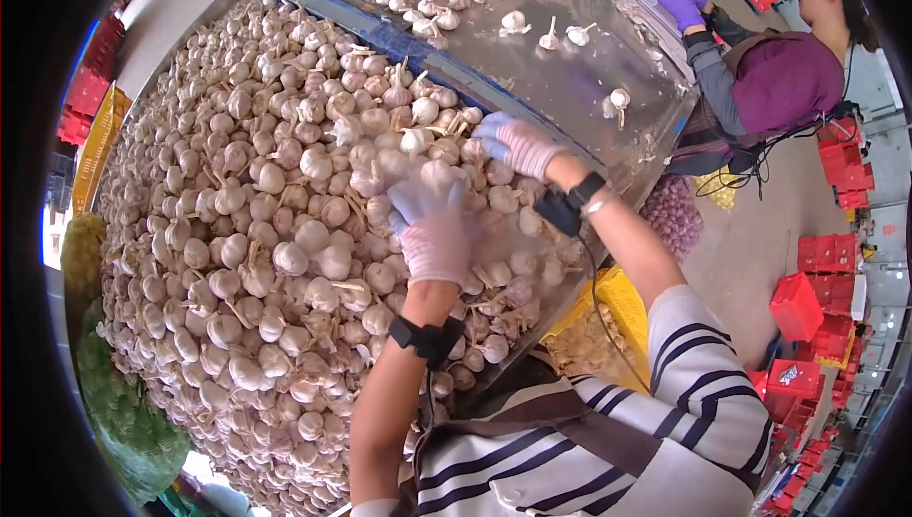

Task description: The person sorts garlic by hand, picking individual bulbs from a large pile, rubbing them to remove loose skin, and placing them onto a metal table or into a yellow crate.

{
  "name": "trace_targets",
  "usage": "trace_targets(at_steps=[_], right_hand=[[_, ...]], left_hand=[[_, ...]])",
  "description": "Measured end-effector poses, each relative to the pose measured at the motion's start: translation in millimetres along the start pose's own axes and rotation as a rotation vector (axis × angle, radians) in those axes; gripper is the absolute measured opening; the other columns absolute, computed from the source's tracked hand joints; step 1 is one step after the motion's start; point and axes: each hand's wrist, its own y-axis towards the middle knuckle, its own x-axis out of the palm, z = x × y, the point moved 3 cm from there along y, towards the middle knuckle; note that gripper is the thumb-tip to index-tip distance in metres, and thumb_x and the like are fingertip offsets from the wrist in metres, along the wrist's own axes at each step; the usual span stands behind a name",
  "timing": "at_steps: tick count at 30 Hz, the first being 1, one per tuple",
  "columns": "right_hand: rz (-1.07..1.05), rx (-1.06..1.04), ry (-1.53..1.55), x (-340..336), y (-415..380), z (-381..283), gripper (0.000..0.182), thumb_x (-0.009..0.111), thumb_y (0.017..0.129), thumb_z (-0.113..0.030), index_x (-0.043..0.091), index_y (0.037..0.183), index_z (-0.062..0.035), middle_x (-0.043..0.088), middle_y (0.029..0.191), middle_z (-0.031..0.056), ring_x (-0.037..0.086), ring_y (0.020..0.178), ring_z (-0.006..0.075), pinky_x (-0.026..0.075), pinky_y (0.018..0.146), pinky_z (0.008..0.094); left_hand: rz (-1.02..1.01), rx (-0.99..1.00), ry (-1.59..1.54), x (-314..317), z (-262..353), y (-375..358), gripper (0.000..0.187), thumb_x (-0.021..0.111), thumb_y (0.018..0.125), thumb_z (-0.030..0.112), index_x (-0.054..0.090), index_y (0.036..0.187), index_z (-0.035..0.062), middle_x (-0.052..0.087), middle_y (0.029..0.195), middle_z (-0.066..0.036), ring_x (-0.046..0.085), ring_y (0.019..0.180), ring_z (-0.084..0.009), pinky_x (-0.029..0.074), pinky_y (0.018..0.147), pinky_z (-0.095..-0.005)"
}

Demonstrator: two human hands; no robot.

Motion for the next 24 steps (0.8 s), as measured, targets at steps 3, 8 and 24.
trace_targets(at_steps=[3,8,24], right_hand=[[-0.021,0.135,-0.040,-1.5,-32.0,-37.6,0.057,0.064,0.082,-0.043,0.048,0.128,-0.0130,0.051,0.123,0.0178,0.055,0.106,0.0378,0.046,0.091,0.0424],[-0.138,0.249,-0.179,-10.7,-62.3,-66.9,0.055,0.065,0.080,-0.044,0.049,0.124,-0.0138,0.058,0.112,0.0175,0.057,0.103,0.0361,0.047,0.087,0.0443],[-0.240,0.215,-0.183,-8.5,-68.8,-122.0,0.040,0.071,0.075,-0.032,0.060,0.106,-0.0097,0.057,0.109,0.0156,0.064,0.089,0.0274,0.052,0.067,0.0442]], left_hand=[[0.011,0.057,0.053,15.6,13.5,-24.6,0.044,0.057,0.088,0.030,0.048,0.130,0.0198,0.046,0.128,-0.017,0.051,0.112,-0.0397,0.048,0.083,-0.0500],[-0.062,0.248,0.048,28.6,38.8,-81.4,0.032,0.052,0.087,0.014,0.052,0.120,0.0130,0.061,0.099,-0.014,0.065,0.059,-0.0264,0.053,0.044,-0.0382],[-0.318,-0.618,-2.696,-5.7,-51.7,-114.6,0.028,0.052,0.095,0.023,0.058,0.114,0.0040,0.065,0.104,-0.011,0.064,0.091,-0.0238,0.056,0.079,-0.0397]])
